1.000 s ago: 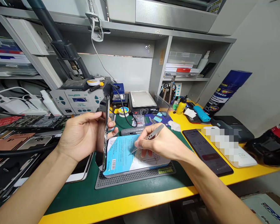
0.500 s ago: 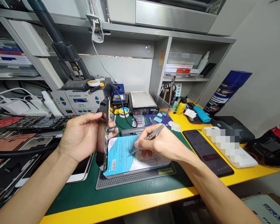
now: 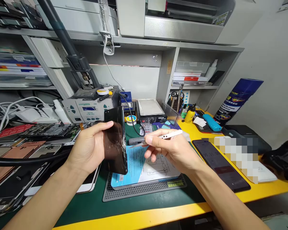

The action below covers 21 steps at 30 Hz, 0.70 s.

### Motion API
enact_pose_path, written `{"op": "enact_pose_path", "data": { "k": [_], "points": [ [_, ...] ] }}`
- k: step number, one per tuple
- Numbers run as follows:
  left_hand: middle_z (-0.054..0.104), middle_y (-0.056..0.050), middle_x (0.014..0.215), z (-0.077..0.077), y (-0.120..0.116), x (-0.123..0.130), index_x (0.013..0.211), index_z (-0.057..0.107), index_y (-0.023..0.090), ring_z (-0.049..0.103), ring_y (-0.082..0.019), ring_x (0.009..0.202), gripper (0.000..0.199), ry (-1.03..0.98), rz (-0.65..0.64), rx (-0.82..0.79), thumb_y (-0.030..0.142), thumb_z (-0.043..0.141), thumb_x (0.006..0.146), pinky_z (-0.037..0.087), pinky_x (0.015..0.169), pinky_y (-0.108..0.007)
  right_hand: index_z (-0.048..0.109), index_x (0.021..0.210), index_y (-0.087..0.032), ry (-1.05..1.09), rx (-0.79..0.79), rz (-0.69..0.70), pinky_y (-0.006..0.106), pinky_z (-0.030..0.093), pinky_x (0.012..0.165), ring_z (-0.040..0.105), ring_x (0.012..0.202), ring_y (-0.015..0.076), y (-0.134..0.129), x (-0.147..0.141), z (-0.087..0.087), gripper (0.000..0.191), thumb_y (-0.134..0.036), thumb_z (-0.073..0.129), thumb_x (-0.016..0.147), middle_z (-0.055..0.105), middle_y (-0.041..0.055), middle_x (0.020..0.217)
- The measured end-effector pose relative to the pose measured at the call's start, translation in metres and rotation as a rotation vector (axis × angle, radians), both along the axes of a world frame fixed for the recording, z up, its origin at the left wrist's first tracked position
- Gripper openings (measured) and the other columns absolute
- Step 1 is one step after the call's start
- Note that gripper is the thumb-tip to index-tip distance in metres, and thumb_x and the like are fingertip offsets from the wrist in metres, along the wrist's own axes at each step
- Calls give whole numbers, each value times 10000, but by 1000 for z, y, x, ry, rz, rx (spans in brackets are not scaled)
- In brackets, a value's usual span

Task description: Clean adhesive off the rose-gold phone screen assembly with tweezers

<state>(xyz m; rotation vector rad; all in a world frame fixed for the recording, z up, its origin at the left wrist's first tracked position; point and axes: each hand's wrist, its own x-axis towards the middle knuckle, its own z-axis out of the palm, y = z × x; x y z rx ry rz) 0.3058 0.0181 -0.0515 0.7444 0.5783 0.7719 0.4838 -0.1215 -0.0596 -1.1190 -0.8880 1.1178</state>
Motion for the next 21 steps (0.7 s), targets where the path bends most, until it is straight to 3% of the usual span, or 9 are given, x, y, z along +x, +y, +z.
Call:
{"op": "enact_pose_path", "data": {
  "k": [10, 21],
  "points": [
    [700, -33, 738, 5, -5, 0, 694, 672, 145, 641, -178, 664, 108, 38, -16, -16, 200, 762, 669, 517, 706, -334, 790, 880, -134, 49, 25, -58, 207, 544, 532, 673, 603, 160, 1, -4, -1, 202, -298, 875, 799, 717, 85, 700],
    [714, -23, 713, 0, -4, 1, 609, 648, 173, 661, -191, 714, 151, -1, -8, 30, 189, 793, 647, 503, 834, -364, 783, 923, -138, 58, 42, 5, 200, 532, 550, 672, 604, 147, 0, -1, -3, 191, -306, 837, 849, 722, 78, 700]
  ]
}}
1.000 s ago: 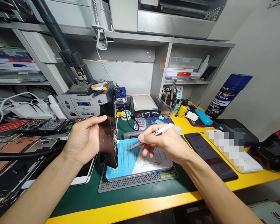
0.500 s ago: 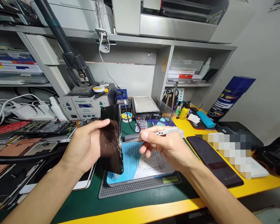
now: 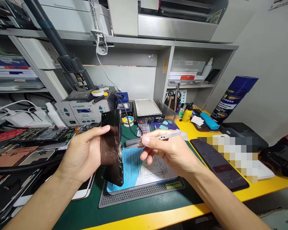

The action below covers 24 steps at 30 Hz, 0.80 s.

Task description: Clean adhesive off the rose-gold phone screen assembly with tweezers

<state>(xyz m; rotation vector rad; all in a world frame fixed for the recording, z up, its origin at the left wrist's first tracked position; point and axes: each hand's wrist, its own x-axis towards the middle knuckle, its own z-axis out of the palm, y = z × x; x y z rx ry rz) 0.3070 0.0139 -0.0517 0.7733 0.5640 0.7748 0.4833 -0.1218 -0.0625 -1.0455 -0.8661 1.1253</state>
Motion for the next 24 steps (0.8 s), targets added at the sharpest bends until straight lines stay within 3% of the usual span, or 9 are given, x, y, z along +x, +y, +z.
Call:
{"op": "enact_pose_path", "data": {
  "k": [7, 13, 19, 24],
  "points": [
    [741, -46, 728, -2, 1, -1, 692, 707, 173, 703, -260, 776, 96, -14, -37, -13, 195, 796, 662, 524, 827, -419, 783, 925, -143, -21, 18, 12, 192, 527, 548, 683, 623, 145, -1, 2, -3, 173, -300, 825, 866, 726, 74, 727],
    [734, -46, 716, -2, 1, -2, 678, 701, 164, 691, -229, 725, 91, -18, -45, -24, 191, 787, 669, 527, 794, -383, 789, 886, -138, 46, 39, 71, 194, 561, 552, 698, 627, 150, 0, -1, 1, 125, -256, 825, 864, 725, 76, 714],
    [727, -74, 757, 2, -1, -2, 690, 698, 136, 656, -193, 667, 137, -6, -69, -73, 220, 786, 626, 515, 655, -311, 802, 860, -129, 118, 50, 130, 188, 577, 525, 704, 599, 158, 2, -4, 7, 124, -239, 851, 827, 720, 88, 668],
    [723, -100, 727, 1, -1, -4, 730, 717, 146, 679, -276, 659, 211, 51, -80, -29, 294, 790, 599, 535, 639, -402, 796, 853, -128, 120, 46, 99, 201, 584, 526, 710, 596, 171, 0, -4, 6, 126, -228, 861, 813, 724, 100, 667]
  ]
}}
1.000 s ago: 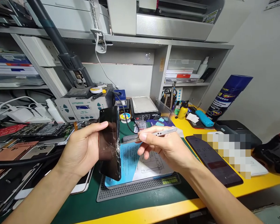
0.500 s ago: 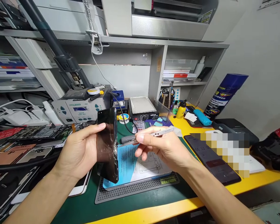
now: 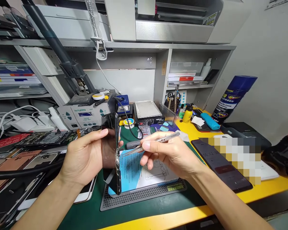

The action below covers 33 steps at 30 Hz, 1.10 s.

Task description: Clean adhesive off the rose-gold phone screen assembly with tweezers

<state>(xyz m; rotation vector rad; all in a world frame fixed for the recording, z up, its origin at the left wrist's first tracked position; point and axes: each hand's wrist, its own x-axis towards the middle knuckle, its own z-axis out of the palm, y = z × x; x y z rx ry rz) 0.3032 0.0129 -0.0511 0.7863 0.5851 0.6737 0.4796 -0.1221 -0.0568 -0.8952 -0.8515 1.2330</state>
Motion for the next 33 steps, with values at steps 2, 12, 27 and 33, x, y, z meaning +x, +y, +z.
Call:
{"op": "enact_pose_path", "data": {
  "k": [2, 12, 27, 33],
  "points": [
    [721, -80, 722, -1, 0, 0, 718, 716, 161, 681, -262, 684, 159, -24, 35, 26, 265, 783, 619, 542, 680, -398, 794, 860, -127, 3, 3, 6, 203, 585, 528, 709, 595, 169, -1, 0, -1, 118, -220, 855, 818, 727, 99, 679],
    [681, -36, 740, -3, -1, 1, 627, 661, 157, 657, -196, 812, 166, -86, 33, 58, 238, 806, 625, 517, 791, -293, 789, 889, -125, 23, 31, 48, 207, 589, 532, 722, 615, 176, -1, 0, -3, 89, -199, 821, 851, 727, 89, 686],
    [749, -82, 802, -2, -3, 1, 600, 643, 164, 708, -268, 772, 170, -53, 2, 75, 248, 786, 639, 552, 784, -404, 788, 860, -117, 37, 18, 18, 203, 583, 514, 716, 606, 177, 0, -1, -1, 133, -230, 849, 826, 717, 87, 674],
    [735, -121, 746, -2, -4, 0, 717, 713, 144, 693, -312, 654, 217, 25, -27, 83, 326, 794, 632, 547, 637, -461, 797, 854, -122, 26, 31, 31, 198, 584, 519, 711, 604, 164, 1, -1, -1, 112, -227, 834, 842, 719, 80, 697]
  ]
}}
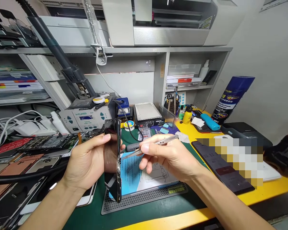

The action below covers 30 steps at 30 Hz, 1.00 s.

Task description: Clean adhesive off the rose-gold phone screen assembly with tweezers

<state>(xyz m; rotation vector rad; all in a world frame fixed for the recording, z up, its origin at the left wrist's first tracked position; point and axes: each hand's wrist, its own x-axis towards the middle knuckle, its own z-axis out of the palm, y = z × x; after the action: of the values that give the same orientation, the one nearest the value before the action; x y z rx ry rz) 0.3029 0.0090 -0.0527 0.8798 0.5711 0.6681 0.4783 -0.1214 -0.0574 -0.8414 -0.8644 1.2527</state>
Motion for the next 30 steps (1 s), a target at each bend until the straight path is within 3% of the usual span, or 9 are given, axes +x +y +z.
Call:
{"op": "enact_pose_path", "data": {
  "k": [8, 21, 30],
  "points": [
    [727, -65, 709, -2, 2, -1, 704, 710, 176, 685, -264, 662, 143, -48, -9, -4, 288, 791, 667, 529, 674, -406, 795, 864, -133, -14, -16, -15, 198, 581, 532, 704, 603, 159, 0, 1, -1, 126, -250, 839, 844, 717, 78, 685],
    [730, -97, 730, -3, 0, 2, 707, 733, 155, 678, -264, 680, 169, -8, -4, 3, 314, 768, 661, 537, 680, -391, 795, 861, -131, -1, 11, -36, 202, 581, 532, 710, 612, 167, 0, -1, -1, 122, -238, 844, 832, 719, 78, 694],
    [633, -94, 662, -2, -6, 6, 679, 740, 124, 598, -206, 678, 192, -95, -165, -35, 277, 649, 752, 531, 684, -314, 774, 845, -113, 15, 54, -43, 220, 575, 509, 709, 594, 182, -2, -6, 1, 163, -256, 850, 828, 717, 90, 665]
  ]
}}
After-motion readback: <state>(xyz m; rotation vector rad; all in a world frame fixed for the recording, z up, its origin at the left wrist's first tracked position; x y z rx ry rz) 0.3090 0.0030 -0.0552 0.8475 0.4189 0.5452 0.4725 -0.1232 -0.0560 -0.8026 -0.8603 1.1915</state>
